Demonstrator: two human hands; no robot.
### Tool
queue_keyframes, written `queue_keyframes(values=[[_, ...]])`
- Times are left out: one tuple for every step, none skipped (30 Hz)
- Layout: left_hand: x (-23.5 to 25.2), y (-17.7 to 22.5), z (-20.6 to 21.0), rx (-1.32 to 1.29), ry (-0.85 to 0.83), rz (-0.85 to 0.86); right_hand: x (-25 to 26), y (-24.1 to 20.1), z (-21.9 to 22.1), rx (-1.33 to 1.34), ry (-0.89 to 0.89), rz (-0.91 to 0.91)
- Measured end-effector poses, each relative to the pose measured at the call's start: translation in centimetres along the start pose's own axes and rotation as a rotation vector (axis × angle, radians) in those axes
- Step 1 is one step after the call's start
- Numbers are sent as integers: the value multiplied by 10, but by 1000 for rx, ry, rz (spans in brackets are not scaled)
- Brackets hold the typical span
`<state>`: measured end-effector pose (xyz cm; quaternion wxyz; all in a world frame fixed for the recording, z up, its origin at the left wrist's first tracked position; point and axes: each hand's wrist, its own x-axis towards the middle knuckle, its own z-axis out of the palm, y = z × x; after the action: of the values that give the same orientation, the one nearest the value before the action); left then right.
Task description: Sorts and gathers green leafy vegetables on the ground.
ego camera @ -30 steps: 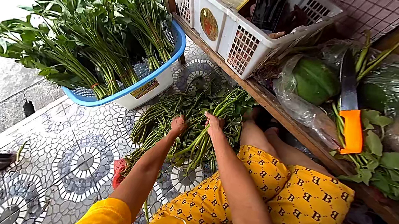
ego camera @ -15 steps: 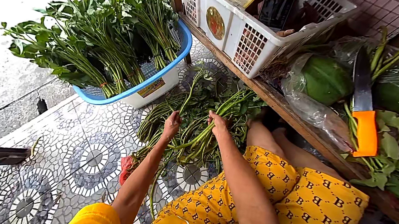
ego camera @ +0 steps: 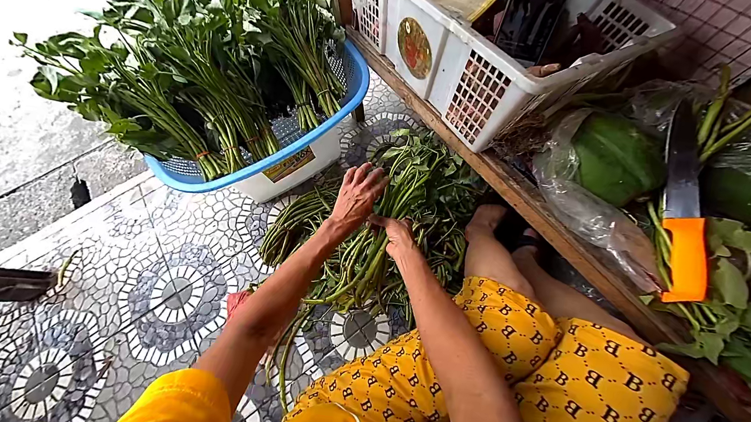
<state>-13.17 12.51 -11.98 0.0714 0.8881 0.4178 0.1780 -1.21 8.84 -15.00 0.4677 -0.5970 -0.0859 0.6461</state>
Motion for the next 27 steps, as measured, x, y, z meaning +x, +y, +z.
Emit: queue_keyframes(values=[[6,-3,-2,51,-33,40,0,0,1,5,-3,6],[14,-9,0,88,-54,75,1,-1,2,10,-3,11],[25,-16,5,106,-61,108,1,-2,2,16,-5,14],[34,-20,6,106,-90,116,1,-3,2,23,-12,19],[40,-23,6,106,-123,127,1,-2,1,32,-20,24],[43,-26,5,115,-144,148,2,-1,1,36,-25,25],[44,-30,4,134,-150,181,3,0,1,34,-29,26],[45,-33,3,157,-150,215,3,1,1,30,-34,27],[44,-37,3,174,-140,249,3,1,2,26,-43,31],[44,-40,4,185,-130,271,3,1,2,20,-47,35],[44,-41,5,189,-130,269,2,0,2,7,-56,42],[43,-42,6,173,-130,240,2,-2,2,-13,-67,50],[41,-42,8,125,-147,165,3,-3,1,-40,-74,53],[39,-41,10,36,-168,50,2,-4,1,-74,-73,53],[37,-41,14,-81,-165,-91,3,-4,0,-103,-57,54],[34,-43,20,-206,-138,-248,3,-5,-1,-127,-41,72],[31,-46,27,-326,-100,-405,6,-3,-3,-147,-17,94],[26,-49,35,-405,-82,-544,8,0,-6,-158,21,107],[20,-52,48,-428,-110,-651,10,1,-10,-146,63,111],[10,-54,63,-420,-185,-721,12,1,-15,-120,122,96],[-4,-54,79,-400,-285,-760,16,2,-20,-77,189,69],[-20,-51,92,-372,-384,-775,21,1,-25,-9,234,53],[-30,-52,107,-324,-483,-770,23,-1,-29,43,271,47],[-37,-51,118,-290,-570,-749,23,-4,-31,65,307,49],[-42,-48,125,-254,-635,-716,20,-8,-33,64,342,47],[-44,-43,126,-211,-670,-686,18,-11,-34,44,375,37],[-46,-40,125,-178,-684,-659,17,-11,-34,16,398,23]])
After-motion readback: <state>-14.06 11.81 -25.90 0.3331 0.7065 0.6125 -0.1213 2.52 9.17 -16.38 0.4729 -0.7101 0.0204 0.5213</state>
